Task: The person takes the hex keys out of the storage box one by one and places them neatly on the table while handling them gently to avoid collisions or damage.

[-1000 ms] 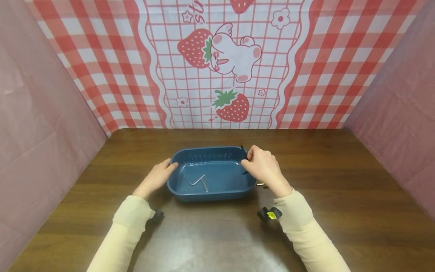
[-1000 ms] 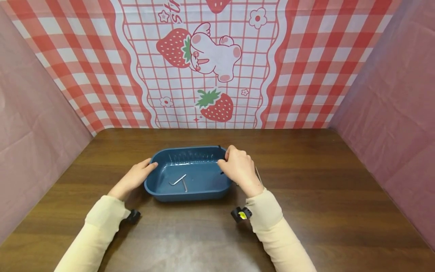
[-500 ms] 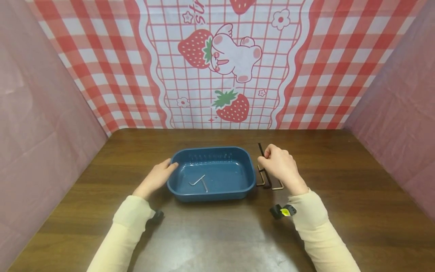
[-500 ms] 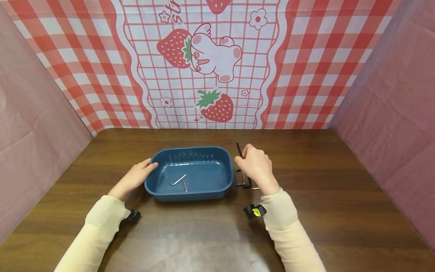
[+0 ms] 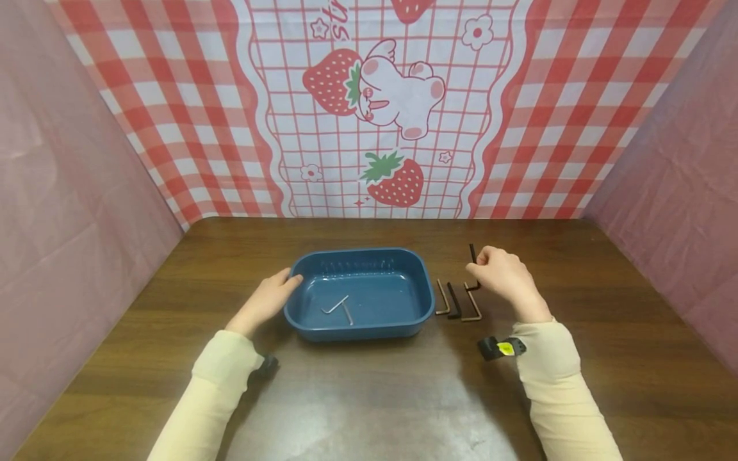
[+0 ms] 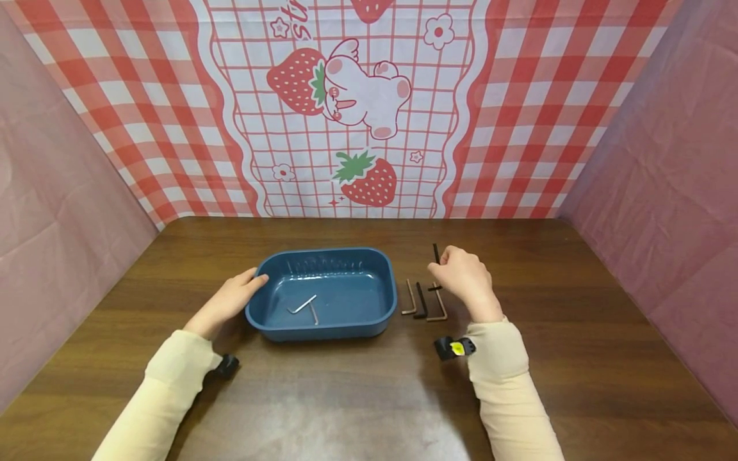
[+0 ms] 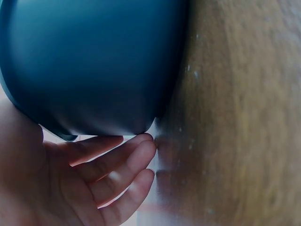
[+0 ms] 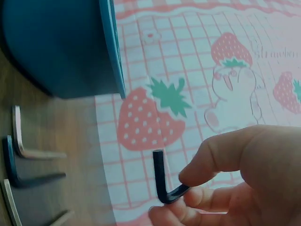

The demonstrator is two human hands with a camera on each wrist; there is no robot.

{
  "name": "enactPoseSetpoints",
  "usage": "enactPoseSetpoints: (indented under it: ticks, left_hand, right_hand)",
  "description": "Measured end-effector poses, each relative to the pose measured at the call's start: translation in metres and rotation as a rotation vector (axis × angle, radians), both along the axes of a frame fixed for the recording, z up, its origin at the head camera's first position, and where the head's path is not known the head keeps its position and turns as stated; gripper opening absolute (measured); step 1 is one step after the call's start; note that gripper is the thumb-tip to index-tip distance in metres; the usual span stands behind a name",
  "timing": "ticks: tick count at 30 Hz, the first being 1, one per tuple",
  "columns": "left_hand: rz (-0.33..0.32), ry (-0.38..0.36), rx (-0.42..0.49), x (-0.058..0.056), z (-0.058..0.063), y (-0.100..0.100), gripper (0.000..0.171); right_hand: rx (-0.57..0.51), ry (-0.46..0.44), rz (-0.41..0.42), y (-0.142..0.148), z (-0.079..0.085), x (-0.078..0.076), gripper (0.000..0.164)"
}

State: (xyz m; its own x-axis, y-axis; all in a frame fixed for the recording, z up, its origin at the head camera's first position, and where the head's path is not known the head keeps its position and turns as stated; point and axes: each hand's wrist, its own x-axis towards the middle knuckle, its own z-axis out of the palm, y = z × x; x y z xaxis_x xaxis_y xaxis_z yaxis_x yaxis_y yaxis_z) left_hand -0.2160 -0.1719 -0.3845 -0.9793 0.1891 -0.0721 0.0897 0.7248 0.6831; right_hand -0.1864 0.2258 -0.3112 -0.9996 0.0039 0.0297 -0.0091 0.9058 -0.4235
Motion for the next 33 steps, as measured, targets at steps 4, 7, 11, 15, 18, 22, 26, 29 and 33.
enactPoseSetpoints:
  ticks: [4,7,11,15,18,22,26,29,33]
  left_hand:
    - [-0.003,0.005,-0.007,0.000,0.000,0.000,0.049]
    - [-0.003,0.002,-0.009,0.000,0.000,0.000,0.049]
    - [0.000,0.005,-0.010,0.000,0.000,0.001,0.049]
    - [-0.001,0.006,-0.009,-0.001,0.000,0.000,0.049]
    - [-0.001,-0.005,-0.001,0.000,0.000,0.000,0.050]
    - [-0.001,-0.010,0.007,0.000,0.000,0.001,0.050]
    - [0.001,-0.011,0.005,0.000,0.000,0.001,0.050]
    - [-0.003,-0.008,-0.002,0.000,0.001,0.001,0.050]
    - [-0.004,-0.008,-0.001,0.000,0.001,0.001,0.051]
  right_hand:
    - [0.011,-0.058,0.017,0.009,-0.002,-0.002,0.025]
    - [0.013,-0.107,0.029,0.014,-0.003,-0.003,0.026]
    - [0.013,-0.168,0.040,0.020,-0.006,-0.004,0.026]
    - [0.024,-0.222,0.054,0.025,-0.009,-0.005,0.024]
    - [0.031,-0.246,0.061,0.029,-0.012,-0.006,0.022]
    - [0.029,-0.271,0.064,0.032,-0.016,-0.006,0.024]
    - [-0.004,-0.311,0.048,0.035,-0.020,-0.007,0.024]
    - [-0.037,-0.344,0.028,0.036,-0.024,-0.008,0.022]
    - [-0.095,-0.396,0.001,0.038,-0.029,-0.010,0.022]
